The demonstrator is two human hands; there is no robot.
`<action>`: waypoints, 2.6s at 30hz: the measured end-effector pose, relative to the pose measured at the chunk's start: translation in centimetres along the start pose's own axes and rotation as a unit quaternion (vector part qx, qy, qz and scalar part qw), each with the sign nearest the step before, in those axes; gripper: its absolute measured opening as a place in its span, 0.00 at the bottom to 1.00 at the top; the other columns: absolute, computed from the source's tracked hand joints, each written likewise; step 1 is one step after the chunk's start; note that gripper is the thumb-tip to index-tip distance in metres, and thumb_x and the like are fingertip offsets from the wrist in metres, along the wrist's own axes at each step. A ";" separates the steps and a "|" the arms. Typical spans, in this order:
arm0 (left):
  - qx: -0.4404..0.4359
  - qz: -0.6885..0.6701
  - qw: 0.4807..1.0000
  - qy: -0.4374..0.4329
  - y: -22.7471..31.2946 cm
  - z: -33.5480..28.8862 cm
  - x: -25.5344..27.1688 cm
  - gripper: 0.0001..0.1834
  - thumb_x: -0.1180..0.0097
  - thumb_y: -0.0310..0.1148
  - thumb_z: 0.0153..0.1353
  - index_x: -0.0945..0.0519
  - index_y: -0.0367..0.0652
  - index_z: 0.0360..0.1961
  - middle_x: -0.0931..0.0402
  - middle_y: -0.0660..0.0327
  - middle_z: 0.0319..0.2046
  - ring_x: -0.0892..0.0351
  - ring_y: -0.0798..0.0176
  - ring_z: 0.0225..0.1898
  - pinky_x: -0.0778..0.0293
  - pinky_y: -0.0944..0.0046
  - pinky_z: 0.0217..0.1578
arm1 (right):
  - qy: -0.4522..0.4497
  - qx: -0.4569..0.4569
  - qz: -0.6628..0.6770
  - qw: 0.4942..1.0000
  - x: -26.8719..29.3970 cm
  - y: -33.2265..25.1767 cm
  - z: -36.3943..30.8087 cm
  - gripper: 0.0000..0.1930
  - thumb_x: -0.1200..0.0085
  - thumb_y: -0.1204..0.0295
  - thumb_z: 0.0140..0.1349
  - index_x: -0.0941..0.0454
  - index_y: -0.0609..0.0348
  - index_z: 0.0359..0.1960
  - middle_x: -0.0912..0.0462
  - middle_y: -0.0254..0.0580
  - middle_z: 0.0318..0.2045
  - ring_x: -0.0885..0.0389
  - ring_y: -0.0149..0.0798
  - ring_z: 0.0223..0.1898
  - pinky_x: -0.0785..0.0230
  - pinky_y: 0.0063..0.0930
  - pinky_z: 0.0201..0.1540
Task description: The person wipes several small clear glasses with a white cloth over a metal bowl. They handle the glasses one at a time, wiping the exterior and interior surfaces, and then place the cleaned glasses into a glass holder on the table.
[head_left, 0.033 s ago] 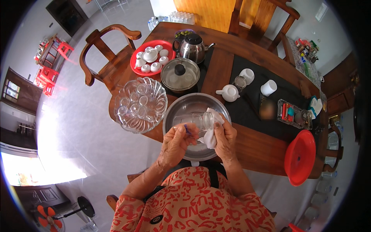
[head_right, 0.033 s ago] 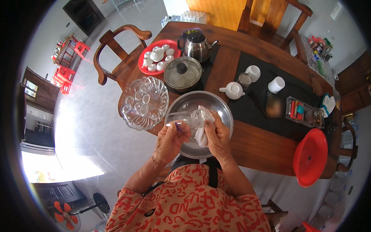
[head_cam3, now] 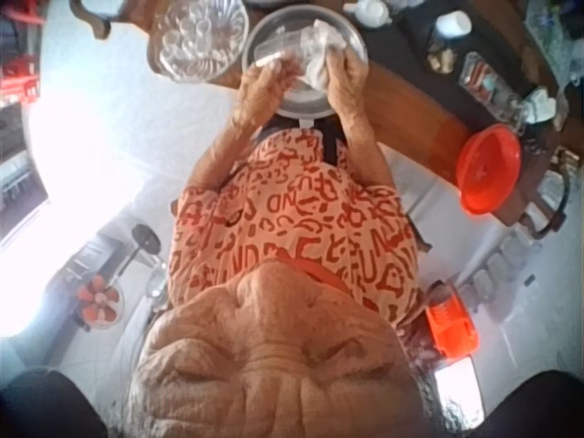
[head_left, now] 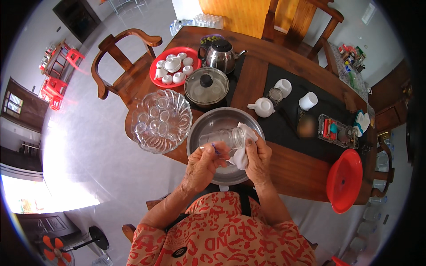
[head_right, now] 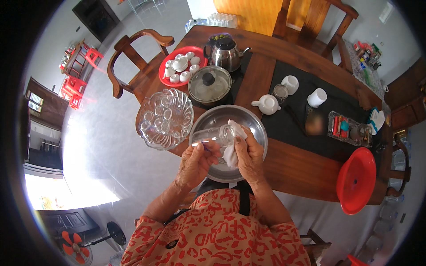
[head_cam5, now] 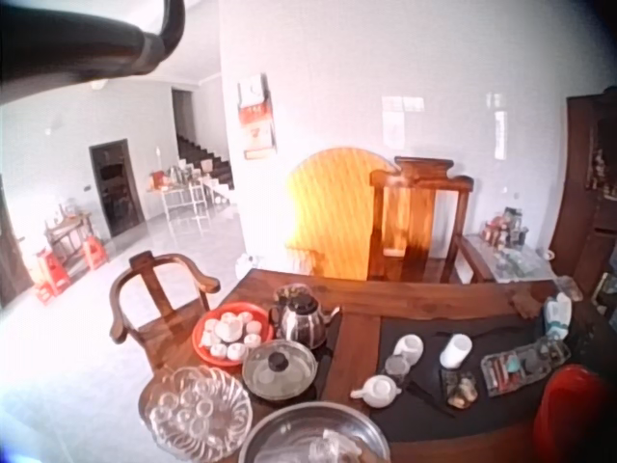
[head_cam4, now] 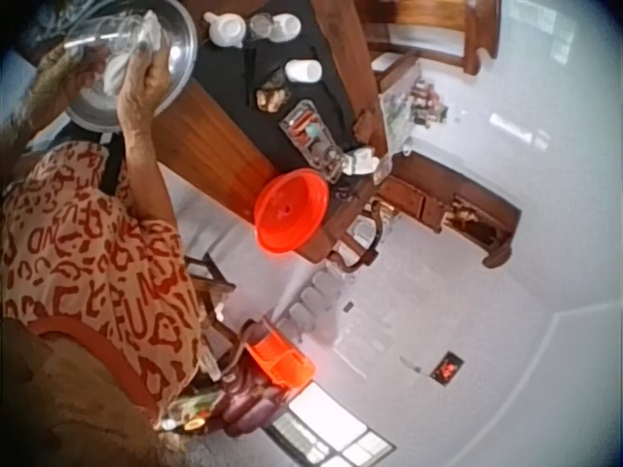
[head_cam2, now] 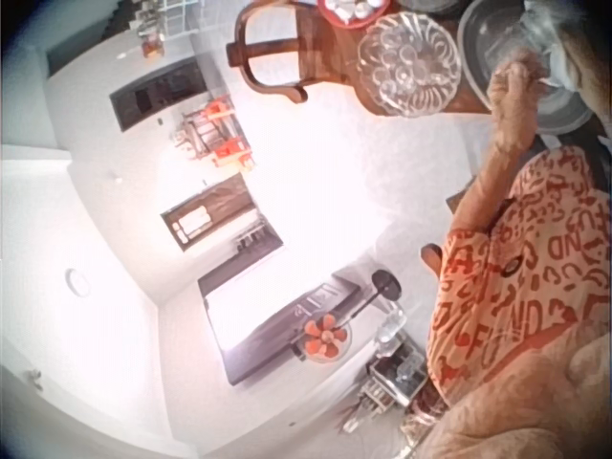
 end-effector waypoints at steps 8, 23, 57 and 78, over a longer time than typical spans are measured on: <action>0.052 -0.133 0.989 0.043 -0.9 -0.2 -0.6 0.14 0.52 0.44 0.67 0.24 0.49 0.47 0.24 0.67 0.47 0.28 0.66 0.51 0.32 0.61 0.53 | 0.035 0.310 -0.304 0.900 -2.3 -1.2 -0.3 0.20 0.46 0.80 0.56 0.24 0.61 0.52 0.31 0.53 0.50 0.25 0.49 0.46 0.31 0.34 0.50; 0.042 -0.154 0.985 0.070 -1.3 0.4 -0.1 0.15 0.51 0.47 0.66 0.24 0.52 0.47 0.24 0.70 0.48 0.29 0.68 0.53 0.34 0.61 0.56 | 0.016 0.273 -0.304 0.913 -3.2 0.5 -1.5 0.20 0.49 0.78 0.61 0.28 0.63 0.56 0.33 0.57 0.53 0.29 0.52 0.53 0.34 0.36 0.54; 0.070 -0.134 0.988 0.001 -1.2 -0.1 1.5 0.12 0.49 0.41 0.66 0.22 0.45 0.38 0.21 0.63 0.39 0.23 0.68 0.42 0.28 0.65 0.47 | -0.095 0.192 -0.196 0.957 0.1 -2.1 0.2 0.15 0.49 0.75 0.62 0.22 0.56 0.51 0.34 0.43 0.51 0.27 0.35 0.46 0.32 0.25 0.47; -0.014 0.238 0.971 0.017 -0.1 -1.0 0.8 0.14 0.52 0.35 0.68 0.23 0.39 0.49 0.22 0.67 0.40 0.32 0.78 0.38 0.33 0.74 0.42 | -0.108 0.309 -0.410 0.851 -0.7 -2.9 -0.2 0.24 0.39 0.81 0.47 0.20 0.51 0.49 0.27 0.41 0.47 0.24 0.41 0.42 0.24 0.30 0.41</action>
Point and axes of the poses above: each hand's wrist, its own z-axis towards the middle knuckle, its own x-axis out of the back of the hand, y = z × x, the point moved 2 cm from there along z, towards the middle knuckle
